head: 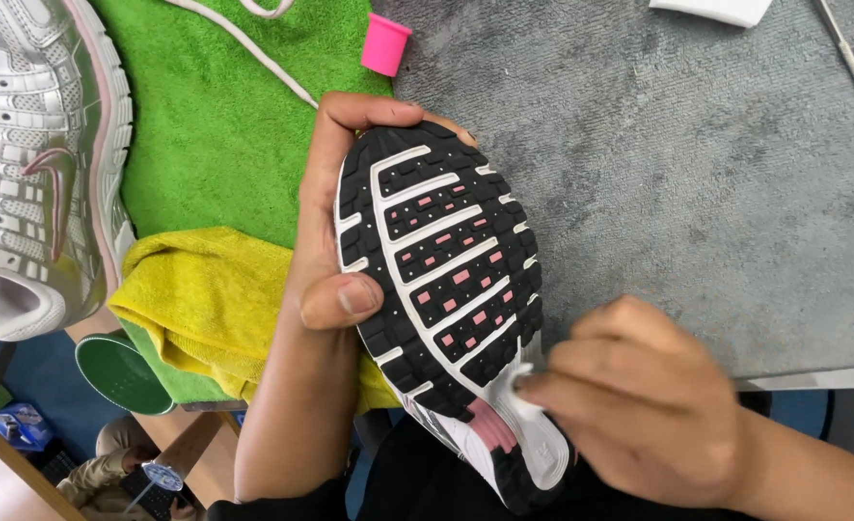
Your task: The person applies a pink liquid from a small bottle onto a white foam pad and then uses the pad to wipe the sole of a white and pink sneaker. The person continues to wipe different areas of the sole with the foam pad throughout the clip.
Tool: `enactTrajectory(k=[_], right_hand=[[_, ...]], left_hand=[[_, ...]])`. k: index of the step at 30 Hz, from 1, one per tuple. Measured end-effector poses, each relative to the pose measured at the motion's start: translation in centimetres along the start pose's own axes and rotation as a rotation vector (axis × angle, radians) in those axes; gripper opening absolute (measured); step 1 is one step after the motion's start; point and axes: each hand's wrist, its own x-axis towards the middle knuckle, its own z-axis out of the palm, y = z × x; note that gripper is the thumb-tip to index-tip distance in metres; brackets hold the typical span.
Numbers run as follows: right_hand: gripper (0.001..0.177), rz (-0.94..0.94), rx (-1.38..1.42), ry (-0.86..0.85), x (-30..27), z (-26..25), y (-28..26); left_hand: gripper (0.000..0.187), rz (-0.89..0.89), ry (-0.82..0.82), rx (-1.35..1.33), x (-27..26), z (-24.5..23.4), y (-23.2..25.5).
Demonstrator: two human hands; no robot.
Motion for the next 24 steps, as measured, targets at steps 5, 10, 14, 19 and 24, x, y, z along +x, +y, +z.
enactTrajectory(k=[5,10,14,19,24], right_hand=[[0.022,-0.152,-0.305,-0.137,0.2,-0.1,-0.8],[0.016,0.02,-0.045,-0.294,0.2,-1.4,-0.2],[0.018,-0.025,-0.164,-0.108,0.4,-0.2,-0.7],[0.013,0.072,0.129,-0.181,0.5,-1.6,-0.5],[0.007,0.176,0.051,0.13,0.6,-1.5,-0.4]], left_hand=[[0.076,-0.004,-0.035,0.035,0.1,-0.5,-0.1],[0.076,-0.022,-0.049,-0.01,0.1,-0.4,-0.1],[0.074,0.009,-0.065,0.031,0.0,-0.8,-0.2],[0.078,-0.013,-0.082,-0.039,0.0,-0.9,-0.3],[0.081,-0.052,-0.072,-0.017,-0.1,-0.9,0.1]])
